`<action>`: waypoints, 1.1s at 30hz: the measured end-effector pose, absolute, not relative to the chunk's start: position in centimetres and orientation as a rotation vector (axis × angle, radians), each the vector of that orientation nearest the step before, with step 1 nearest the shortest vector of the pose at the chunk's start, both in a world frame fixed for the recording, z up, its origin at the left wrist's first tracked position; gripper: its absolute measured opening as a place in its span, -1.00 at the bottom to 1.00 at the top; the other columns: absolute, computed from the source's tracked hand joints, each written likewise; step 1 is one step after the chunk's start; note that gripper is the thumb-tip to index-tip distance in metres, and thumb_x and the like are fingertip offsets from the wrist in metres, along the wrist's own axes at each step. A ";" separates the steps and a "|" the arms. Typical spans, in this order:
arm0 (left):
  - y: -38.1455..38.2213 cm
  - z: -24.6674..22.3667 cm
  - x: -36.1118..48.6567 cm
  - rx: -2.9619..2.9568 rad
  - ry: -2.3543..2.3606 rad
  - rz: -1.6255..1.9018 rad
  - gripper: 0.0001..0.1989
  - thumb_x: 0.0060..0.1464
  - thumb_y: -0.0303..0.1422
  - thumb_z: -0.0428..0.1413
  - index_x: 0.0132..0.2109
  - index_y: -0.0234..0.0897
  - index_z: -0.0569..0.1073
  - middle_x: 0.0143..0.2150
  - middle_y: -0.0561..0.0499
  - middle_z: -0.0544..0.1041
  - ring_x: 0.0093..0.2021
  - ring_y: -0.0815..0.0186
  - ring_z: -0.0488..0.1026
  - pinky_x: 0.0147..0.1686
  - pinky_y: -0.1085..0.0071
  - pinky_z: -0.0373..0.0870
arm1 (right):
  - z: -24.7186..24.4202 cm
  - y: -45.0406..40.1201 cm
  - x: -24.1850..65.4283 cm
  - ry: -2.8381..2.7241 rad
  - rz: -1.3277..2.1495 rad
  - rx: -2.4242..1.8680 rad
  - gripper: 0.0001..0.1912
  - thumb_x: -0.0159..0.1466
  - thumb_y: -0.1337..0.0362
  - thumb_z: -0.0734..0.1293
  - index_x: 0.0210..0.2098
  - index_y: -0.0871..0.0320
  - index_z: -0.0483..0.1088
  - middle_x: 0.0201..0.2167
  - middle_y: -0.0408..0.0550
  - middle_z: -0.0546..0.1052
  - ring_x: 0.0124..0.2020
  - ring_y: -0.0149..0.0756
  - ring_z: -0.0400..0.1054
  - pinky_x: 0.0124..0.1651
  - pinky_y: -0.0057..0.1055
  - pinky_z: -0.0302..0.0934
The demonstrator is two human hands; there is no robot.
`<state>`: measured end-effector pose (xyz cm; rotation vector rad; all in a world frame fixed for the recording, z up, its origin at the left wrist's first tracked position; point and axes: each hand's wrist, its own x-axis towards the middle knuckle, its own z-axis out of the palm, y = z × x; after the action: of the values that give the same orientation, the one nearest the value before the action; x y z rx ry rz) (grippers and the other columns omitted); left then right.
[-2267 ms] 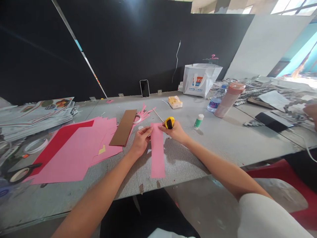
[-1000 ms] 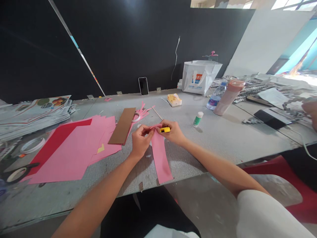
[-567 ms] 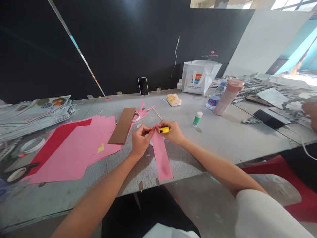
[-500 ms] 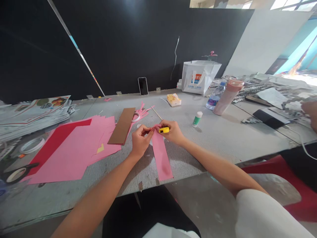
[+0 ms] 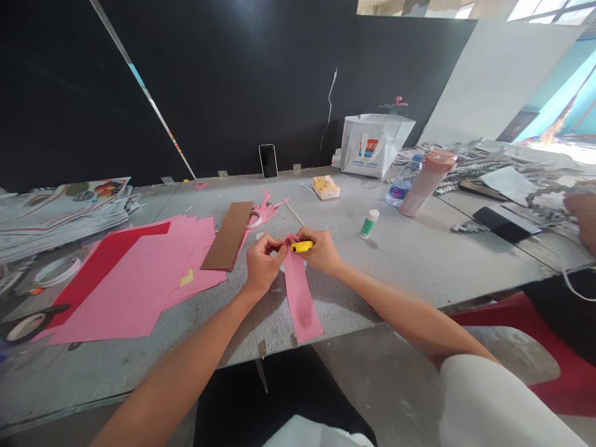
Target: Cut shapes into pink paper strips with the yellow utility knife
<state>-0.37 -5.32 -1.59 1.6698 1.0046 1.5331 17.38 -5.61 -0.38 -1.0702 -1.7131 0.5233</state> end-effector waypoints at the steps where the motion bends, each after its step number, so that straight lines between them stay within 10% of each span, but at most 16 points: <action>1: -5.3 -1.5 -0.4 1.662 1.002 1.530 -0.78 0.16 -0.25 0.31 -0.36 -0.22 0.48 -0.43 0.09 0.54 -0.41 0.37 0.46 -0.32 0.43 0.40 | -0.4 -5.6 17.3 -1.710 0.531 -1.080 -0.71 0.25 0.10 0.45 -0.45 0.13 0.39 -0.56 -0.22 0.35 -0.50 -0.42 0.13 -0.41 -0.43 0.05; 33: -4.9 -0.3 -0.3 1.149 0.629 1.199 -0.58 -0.02 0.03 0.46 -0.19 -0.18 0.69 -0.23 -0.06 0.67 -0.24 0.24 0.60 -0.18 0.28 0.61 | 1.5 -5.1 18.7 -1.495 1.141 -1.042 -0.43 0.21 -0.27 0.52 -0.39 0.10 0.37 -0.54 -0.21 0.29 -0.54 -0.40 0.13 -0.51 -0.38 0.04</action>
<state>-0.32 -4.88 -0.26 1.1486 0.6291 1.1989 18.65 -5.07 1.54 -1.0418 -1.4951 1.1406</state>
